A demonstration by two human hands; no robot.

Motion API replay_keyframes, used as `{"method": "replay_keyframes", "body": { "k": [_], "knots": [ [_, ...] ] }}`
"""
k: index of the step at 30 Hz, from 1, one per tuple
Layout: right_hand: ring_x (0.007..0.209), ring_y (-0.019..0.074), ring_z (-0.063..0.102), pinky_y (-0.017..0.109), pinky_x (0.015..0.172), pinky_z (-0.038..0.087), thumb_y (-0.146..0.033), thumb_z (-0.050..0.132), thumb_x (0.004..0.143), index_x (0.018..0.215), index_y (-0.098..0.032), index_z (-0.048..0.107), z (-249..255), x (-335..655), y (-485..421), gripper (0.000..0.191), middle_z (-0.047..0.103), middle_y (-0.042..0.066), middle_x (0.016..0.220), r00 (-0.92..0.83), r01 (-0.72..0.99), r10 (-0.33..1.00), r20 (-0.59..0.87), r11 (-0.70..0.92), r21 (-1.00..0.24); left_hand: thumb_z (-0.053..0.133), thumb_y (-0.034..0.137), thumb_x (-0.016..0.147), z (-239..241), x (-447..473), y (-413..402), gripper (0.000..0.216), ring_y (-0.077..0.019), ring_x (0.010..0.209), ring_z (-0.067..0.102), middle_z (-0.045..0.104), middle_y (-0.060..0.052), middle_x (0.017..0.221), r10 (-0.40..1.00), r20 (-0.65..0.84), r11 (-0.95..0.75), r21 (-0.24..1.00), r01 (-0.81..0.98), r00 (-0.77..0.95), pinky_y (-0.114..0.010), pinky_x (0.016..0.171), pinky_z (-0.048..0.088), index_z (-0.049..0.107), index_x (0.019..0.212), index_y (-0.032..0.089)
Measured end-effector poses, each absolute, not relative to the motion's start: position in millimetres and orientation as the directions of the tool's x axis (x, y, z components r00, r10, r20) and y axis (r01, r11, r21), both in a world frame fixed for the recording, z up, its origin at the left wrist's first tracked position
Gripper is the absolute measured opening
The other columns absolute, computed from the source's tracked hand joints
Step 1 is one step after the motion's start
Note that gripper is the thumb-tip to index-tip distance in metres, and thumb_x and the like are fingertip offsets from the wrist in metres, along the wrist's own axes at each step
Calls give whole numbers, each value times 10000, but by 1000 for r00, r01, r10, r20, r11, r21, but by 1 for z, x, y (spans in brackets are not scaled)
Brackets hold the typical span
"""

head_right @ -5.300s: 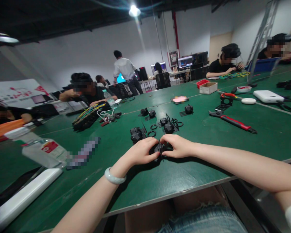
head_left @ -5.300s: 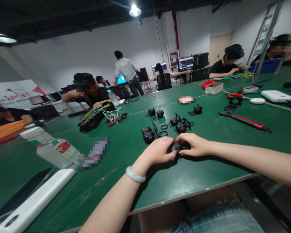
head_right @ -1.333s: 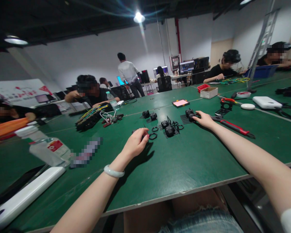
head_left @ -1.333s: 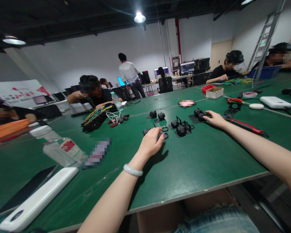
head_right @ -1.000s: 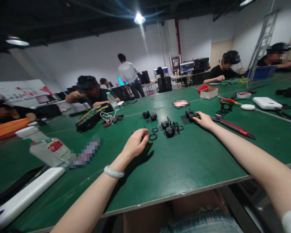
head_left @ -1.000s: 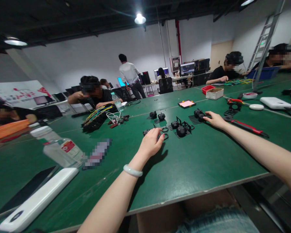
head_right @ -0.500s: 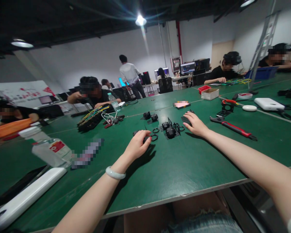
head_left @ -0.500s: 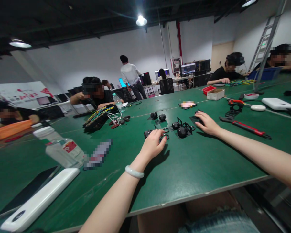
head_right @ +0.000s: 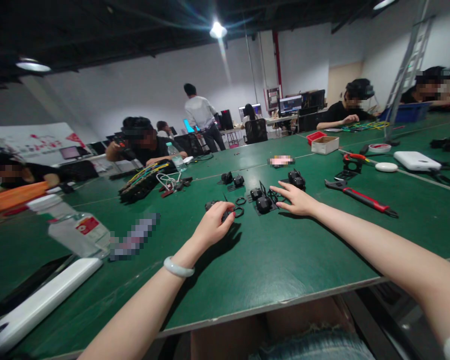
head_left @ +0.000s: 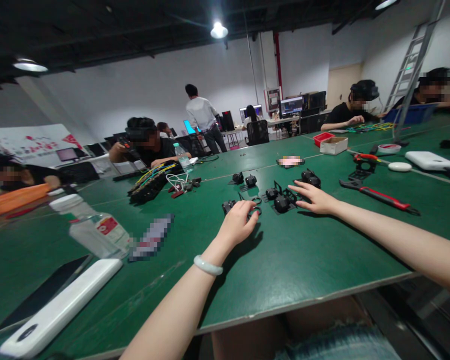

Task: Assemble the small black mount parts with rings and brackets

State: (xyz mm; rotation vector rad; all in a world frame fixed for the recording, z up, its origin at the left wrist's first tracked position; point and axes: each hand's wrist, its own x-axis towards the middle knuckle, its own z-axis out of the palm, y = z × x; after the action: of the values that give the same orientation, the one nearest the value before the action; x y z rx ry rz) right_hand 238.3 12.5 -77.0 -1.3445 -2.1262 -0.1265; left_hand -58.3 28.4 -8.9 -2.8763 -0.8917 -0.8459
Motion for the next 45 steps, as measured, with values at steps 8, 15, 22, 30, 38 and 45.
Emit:
{"method": "replay_keyframes", "body": {
  "k": [8,15,22,30,38,45],
  "knots": [
    [1160,244,343,422,944,305,-428,461,747,1257,-268,302,-78,227,14,558,361,68,1277,-356,824,769,530,526,-211,389,268,790,-9,-58,27,188,-175,842,494,537,-52,854,517,498,-840,135,526,697,-319,768,403,493,916,175],
    [1143,245,362,427,932,313,-434,461,743,1228,-236,355,-80,223,16,535,426,81,1225,-389,815,758,523,548,-189,386,273,796,-8,-58,26,188,-171,839,503,539,-52,855,517,487,-839,124,530,704,-309,763,409,490,918,175],
    [1095,234,411,411,908,338,-411,469,745,1201,-202,386,-78,221,14,508,471,99,1169,-398,798,750,529,567,-204,385,270,797,-9,-58,27,190,-167,845,496,533,-50,862,511,476,-845,126,520,716,-302,767,405,485,926,172],
    [1043,226,451,399,875,367,-375,484,742,1182,-175,398,-76,218,11,491,495,114,1127,-389,791,756,526,567,-230,386,265,798,-11,-58,27,188,-166,843,495,527,-50,870,507,472,-848,124,515,721,-302,766,406,484,930,173],
    [1004,220,481,391,851,388,-321,492,741,1164,-161,411,-75,213,7,460,513,116,1095,-385,785,763,520,567,-251,385,268,799,-11,-58,26,191,-162,832,504,532,-49,879,511,464,-847,132,514,723,-295,754,413,482,933,174],
    [963,197,507,356,822,409,-229,466,748,1155,-160,421,-73,211,5,415,536,105,1055,-387,777,767,512,570,-267,387,266,794,-12,-57,27,187,-153,792,516,537,-42,855,512,468,-848,142,510,721,-284,730,420,488,924,178]
  ]
}}
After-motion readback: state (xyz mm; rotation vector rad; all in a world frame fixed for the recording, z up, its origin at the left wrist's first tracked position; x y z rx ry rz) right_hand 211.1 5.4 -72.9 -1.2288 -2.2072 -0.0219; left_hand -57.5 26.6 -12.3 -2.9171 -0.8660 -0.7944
